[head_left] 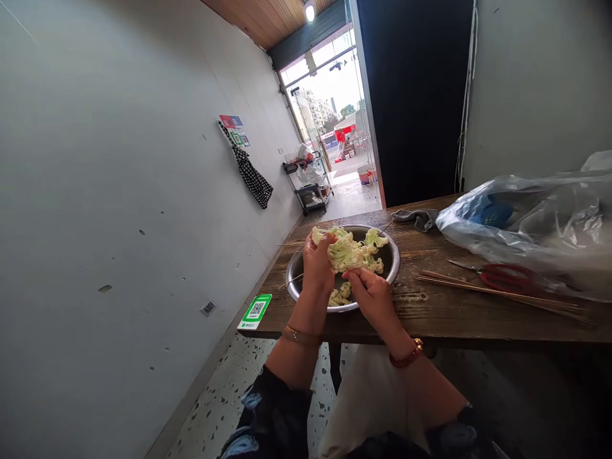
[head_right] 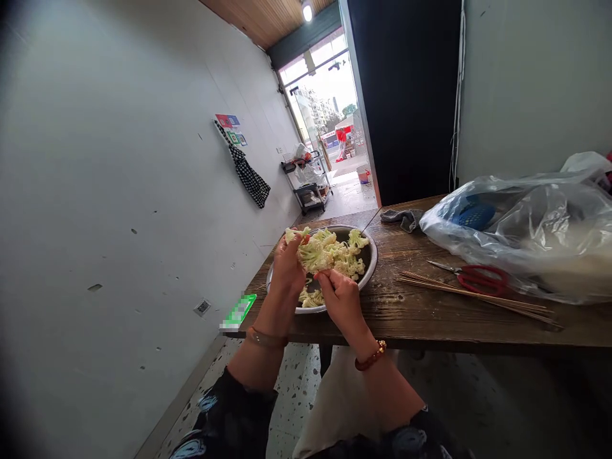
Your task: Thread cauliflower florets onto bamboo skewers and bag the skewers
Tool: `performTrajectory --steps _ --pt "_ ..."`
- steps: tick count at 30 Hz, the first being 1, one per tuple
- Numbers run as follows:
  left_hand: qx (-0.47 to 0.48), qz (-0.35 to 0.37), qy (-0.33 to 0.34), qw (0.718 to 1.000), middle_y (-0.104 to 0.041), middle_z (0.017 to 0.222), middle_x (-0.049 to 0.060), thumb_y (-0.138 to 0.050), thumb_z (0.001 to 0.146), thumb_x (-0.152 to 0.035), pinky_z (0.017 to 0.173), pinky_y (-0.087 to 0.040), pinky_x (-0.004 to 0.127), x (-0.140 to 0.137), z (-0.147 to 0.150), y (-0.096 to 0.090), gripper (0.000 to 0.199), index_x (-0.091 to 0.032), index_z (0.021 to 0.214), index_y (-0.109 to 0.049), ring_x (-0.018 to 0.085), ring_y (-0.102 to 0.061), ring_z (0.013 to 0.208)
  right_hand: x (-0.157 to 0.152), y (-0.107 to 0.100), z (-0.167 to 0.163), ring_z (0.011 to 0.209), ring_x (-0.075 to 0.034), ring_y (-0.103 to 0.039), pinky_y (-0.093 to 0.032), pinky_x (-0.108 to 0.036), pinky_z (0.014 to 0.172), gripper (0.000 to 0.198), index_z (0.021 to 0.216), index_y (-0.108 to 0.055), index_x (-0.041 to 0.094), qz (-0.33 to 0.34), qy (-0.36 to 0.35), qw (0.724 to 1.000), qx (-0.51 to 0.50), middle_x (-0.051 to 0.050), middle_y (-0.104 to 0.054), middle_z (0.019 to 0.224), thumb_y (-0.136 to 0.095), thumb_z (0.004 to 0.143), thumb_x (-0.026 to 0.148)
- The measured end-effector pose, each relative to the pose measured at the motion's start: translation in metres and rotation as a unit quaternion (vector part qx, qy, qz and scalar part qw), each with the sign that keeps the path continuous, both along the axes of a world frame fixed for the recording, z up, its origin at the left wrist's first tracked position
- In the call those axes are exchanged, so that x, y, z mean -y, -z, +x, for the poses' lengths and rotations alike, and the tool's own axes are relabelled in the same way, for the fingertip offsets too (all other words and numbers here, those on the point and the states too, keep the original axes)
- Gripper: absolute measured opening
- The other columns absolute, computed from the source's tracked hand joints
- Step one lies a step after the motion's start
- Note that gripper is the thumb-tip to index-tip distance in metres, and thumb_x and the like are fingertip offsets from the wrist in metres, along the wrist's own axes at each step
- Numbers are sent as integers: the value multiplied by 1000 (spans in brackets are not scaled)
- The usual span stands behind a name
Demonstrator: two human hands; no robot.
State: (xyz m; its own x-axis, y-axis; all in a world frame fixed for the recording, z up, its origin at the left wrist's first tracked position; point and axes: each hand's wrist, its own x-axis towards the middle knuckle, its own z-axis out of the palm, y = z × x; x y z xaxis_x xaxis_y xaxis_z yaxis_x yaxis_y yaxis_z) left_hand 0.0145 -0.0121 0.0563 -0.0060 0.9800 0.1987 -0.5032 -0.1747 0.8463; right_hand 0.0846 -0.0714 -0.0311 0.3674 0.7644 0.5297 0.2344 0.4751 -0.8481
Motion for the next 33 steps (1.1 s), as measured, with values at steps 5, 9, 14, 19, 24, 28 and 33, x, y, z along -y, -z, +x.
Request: performTrajectory --steps 5,9,14,19,24,28,33 --pt "-7 -16 28 999 -63 70 -2 -78 62 -31 64 -48 24 -8 -5 -8 36 -17 88 -59 11 -60 63 0 1 0 65 -17 -61 -44 -25 60 35 82 -72 19 0 1 1000 1 -2 -70 69 -45 92 40" --pt "-35 4 9 999 -57 60 -5 -75 61 -28 54 -42 19 -12 -6 -9 27 -17 74 -54 7 -54 54 -1 3 0 72 -19 -64 -47 -26 64 33 83 -72 20 7 0 1000 6 -3 -72 73 -46 91 38" --pt "-98 19 -7 995 -53 54 -5 -70 60 -24 48 -38 18 -13 -7 -12 21 -18 69 -52 7 -48 47 -1 4 -1 72 -19 -65 -47 -26 63 34 83 -73 20 3 7 1000 5 -3 -73 74 -47 91 40" --pt "-160 48 -11 986 -50 54 -5 -66 58 -23 47 -36 19 -17 -13 -17 15 -18 66 -55 7 -45 47 2 3 -2 73 -19 -65 -47 -27 65 32 81 -73 20 6 2 1000 -8 -3 -72 71 -49 90 38" --pt "-274 109 -11 955 -49 55 -3 -61 60 -19 46 -28 18 -20 -20 -19 5 -16 60 -57 6 -38 48 4 2 -3 71 -18 -65 -47 -27 66 30 82 -73 19 6 13 1000 -15 -3 -73 74 -50 90 37" --pt "-317 120 -1 941 -47 54 -3 -61 60 -18 46 -25 20 -18 -24 -18 2 -17 60 -59 7 -35 49 4 5 -4 68 -18 -65 -48 -27 66 31 82 -73 19 4 28 1000 -8 -3 -73 73 -49 90 37" --pt "-347 114 25 930 -45 53 -4 -62 61 -18 48 -24 21 -16 -28 -16 4 -17 59 -59 7 -33 49 5 9 -4 76 -20 -67 -49 -29 70 29 83 -72 21 7 44 999 6 -4 -75 81 -50 91 36"
